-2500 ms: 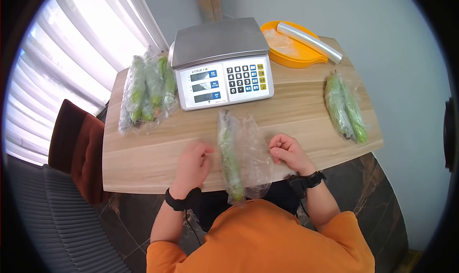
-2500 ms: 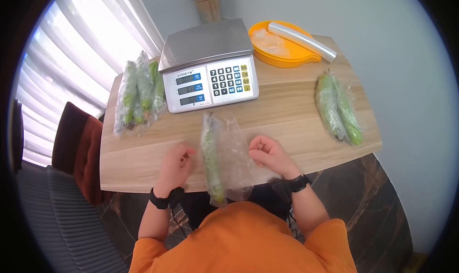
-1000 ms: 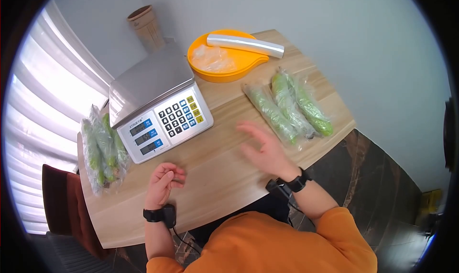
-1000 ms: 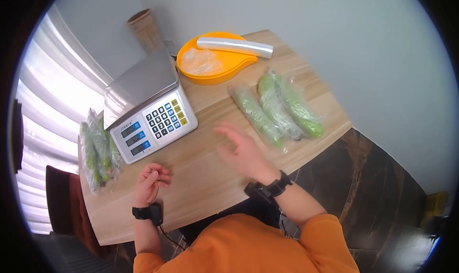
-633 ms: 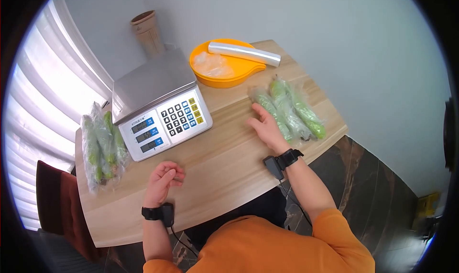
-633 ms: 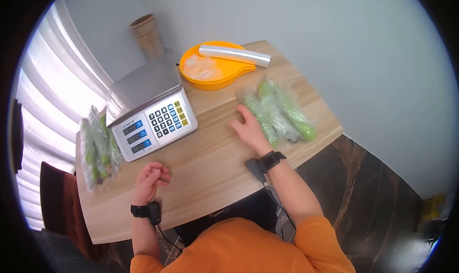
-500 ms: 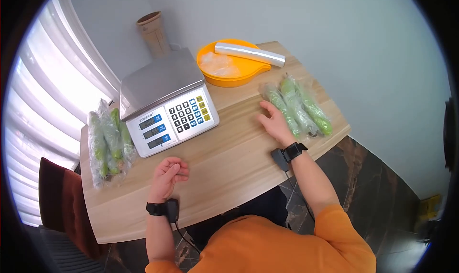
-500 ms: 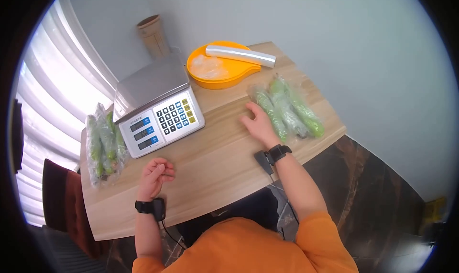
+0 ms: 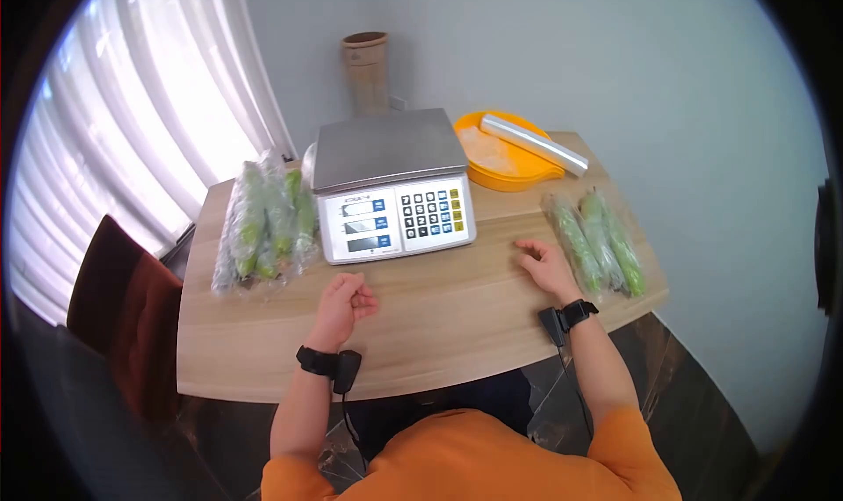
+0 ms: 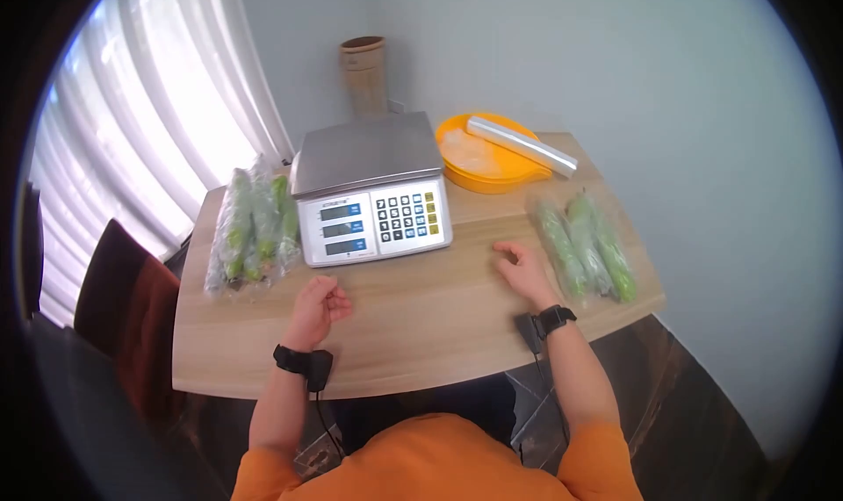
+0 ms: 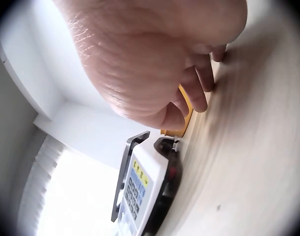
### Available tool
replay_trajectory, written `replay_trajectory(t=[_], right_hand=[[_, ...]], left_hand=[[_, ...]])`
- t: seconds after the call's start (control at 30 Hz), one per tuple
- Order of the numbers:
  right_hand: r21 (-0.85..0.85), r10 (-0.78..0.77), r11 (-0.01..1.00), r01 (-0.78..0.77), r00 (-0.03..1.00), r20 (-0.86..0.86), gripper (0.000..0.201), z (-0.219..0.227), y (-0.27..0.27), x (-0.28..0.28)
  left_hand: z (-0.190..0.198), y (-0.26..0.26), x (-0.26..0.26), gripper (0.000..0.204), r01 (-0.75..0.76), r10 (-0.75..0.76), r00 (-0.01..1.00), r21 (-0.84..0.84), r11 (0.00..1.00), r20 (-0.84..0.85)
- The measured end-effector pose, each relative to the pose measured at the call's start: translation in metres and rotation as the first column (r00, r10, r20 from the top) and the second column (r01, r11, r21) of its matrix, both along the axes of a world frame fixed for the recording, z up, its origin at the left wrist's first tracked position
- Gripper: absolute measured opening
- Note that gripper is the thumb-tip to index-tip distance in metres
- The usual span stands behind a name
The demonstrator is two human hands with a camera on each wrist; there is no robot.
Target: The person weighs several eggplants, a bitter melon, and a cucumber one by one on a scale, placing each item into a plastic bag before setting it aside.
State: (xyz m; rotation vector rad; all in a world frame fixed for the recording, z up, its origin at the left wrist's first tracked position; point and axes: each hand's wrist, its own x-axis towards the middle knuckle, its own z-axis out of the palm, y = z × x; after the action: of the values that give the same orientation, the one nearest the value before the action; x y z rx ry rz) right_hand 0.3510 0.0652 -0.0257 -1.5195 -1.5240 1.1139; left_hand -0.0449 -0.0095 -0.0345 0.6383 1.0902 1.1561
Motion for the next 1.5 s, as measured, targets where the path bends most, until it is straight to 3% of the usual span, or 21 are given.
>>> replay_trajectory(t=[0.07,0.17,0.23,0.4,0.77,1.3,1.5], right_hand=[[-0.017,0.06,0.998,-0.064,0.985,-0.162,0.036,0.003,0.004,-0.02],[-0.097,0.083,0.987,-0.132,0.915,-0.395,0.041,0.004,0.011,-0.051],[-0.232,0.001,0.962,-0.146,0.849,-0.528,0.042,0.003,0.014,-0.07],[-0.284,-0.035,0.955,-0.086,0.917,-0.398,0.037,-0.007,0.027,-0.081],[-0.269,-0.196,0.958,0.103,0.917,-0.348,0.033,-0.01,0.037,-0.097],[-0.29,-0.194,0.953,0.089,0.913,-0.358,0.032,-0.011,0.038,-0.098],[-0.256,-0.189,0.963,0.08,0.88,-0.436,0.02,-0.016,0.035,-0.096]], left_hand=[[-0.007,0.001,-0.015,0.033,-0.134,0.145,0.985,-0.123,0.983,0.089],[0.005,0.007,-0.011,0.047,-0.251,0.265,0.96,-0.142,0.957,0.086],[0.001,0.014,-0.013,0.049,-0.209,0.22,0.971,-0.114,0.971,0.096],[-0.007,0.025,-0.02,0.044,-0.145,0.153,0.977,-0.064,0.987,0.15],[-0.003,0.04,-0.028,0.037,-0.144,0.167,0.963,-0.12,0.982,0.211],[-0.014,0.046,-0.028,0.033,-0.157,0.183,0.963,-0.136,0.978,0.197],[-0.01,0.029,-0.025,0.035,-0.148,0.156,0.981,-0.077,0.986,0.112]])
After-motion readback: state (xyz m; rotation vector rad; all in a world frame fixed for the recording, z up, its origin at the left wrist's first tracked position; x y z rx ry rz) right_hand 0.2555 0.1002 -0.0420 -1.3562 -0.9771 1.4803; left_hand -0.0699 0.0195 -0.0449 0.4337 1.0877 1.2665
